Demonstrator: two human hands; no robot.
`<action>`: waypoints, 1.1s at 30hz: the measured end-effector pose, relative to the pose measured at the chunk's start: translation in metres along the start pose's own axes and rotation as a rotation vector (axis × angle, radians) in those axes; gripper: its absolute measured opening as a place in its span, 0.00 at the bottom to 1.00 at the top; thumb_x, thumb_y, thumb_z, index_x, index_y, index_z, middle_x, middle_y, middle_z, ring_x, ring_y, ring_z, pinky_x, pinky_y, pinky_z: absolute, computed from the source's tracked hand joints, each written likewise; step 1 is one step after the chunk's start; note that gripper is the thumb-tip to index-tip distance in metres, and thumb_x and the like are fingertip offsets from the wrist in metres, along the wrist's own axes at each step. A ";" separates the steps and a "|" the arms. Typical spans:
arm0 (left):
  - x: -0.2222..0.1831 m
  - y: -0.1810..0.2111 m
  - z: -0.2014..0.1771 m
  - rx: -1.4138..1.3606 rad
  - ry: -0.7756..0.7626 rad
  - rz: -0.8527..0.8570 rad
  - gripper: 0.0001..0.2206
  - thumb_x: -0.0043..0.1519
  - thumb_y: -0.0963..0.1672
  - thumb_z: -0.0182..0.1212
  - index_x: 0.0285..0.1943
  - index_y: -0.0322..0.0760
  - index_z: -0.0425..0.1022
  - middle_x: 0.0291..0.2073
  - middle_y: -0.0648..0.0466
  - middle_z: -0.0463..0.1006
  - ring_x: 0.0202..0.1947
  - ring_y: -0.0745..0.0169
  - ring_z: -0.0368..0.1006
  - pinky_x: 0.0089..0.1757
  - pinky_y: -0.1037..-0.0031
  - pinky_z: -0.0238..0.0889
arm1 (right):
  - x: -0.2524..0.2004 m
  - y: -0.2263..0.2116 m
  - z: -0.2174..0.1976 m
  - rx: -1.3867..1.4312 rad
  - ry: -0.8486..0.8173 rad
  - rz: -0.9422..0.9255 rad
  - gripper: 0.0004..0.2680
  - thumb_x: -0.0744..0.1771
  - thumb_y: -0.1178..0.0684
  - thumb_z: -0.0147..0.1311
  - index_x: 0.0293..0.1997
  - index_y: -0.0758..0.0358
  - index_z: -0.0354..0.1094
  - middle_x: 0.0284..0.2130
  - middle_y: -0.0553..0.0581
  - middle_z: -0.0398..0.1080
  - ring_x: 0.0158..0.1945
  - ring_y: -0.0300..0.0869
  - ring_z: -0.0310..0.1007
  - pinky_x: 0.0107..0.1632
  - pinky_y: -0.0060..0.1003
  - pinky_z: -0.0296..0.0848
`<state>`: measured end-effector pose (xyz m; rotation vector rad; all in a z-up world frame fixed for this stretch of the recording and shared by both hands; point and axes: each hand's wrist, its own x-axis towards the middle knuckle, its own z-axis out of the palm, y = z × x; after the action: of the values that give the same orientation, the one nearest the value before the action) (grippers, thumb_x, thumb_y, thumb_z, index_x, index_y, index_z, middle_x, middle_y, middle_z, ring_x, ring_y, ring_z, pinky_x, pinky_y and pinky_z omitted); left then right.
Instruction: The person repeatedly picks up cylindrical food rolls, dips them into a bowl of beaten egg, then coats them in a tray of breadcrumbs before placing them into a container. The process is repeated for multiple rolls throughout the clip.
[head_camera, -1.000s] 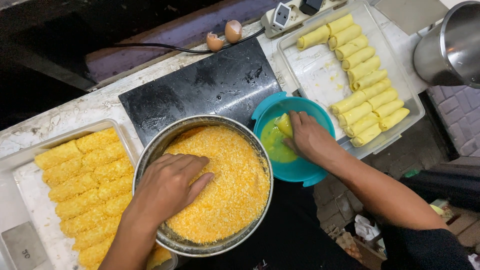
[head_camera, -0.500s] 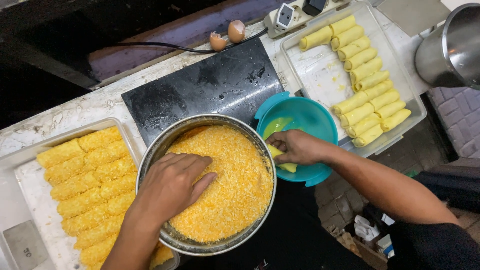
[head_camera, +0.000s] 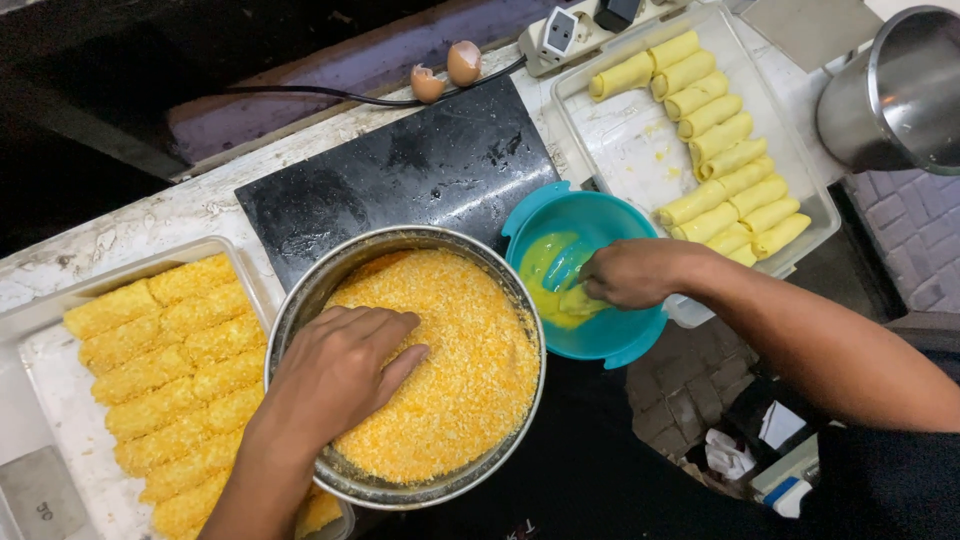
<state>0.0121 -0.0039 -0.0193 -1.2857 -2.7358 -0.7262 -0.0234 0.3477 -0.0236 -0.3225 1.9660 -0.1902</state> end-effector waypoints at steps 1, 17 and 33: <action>0.001 0.001 -0.001 0.001 0.007 -0.003 0.12 0.60 0.48 0.62 0.45 0.38 0.78 0.38 0.51 0.82 0.33 0.49 0.77 0.36 0.59 0.69 | -0.005 -0.014 -0.002 -0.121 -0.058 0.111 0.15 0.70 0.44 0.34 0.44 0.60 0.69 0.42 0.59 0.73 0.42 0.50 0.71 0.45 0.47 0.68; 0.000 0.000 0.001 0.033 0.010 -0.002 0.10 0.61 0.48 0.61 0.45 0.40 0.76 0.35 0.53 0.81 0.31 0.50 0.76 0.34 0.60 0.67 | 0.039 -0.019 0.006 -0.532 -0.138 -0.154 0.17 0.66 0.40 0.48 0.59 0.52 0.59 0.44 0.56 0.72 0.44 0.53 0.73 0.41 0.48 0.73; 0.001 0.001 -0.002 -0.002 -0.029 -0.029 0.12 0.61 0.48 0.61 0.46 0.37 0.78 0.38 0.49 0.82 0.33 0.50 0.78 0.36 0.58 0.70 | 0.019 0.023 0.030 0.383 0.311 -0.564 0.10 0.65 0.51 0.56 0.50 0.54 0.64 0.52 0.52 0.73 0.53 0.42 0.73 0.54 0.38 0.67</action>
<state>0.0116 -0.0030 -0.0170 -1.2700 -2.7826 -0.7189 -0.0065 0.3644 -0.0582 -0.6146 2.0412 -1.0176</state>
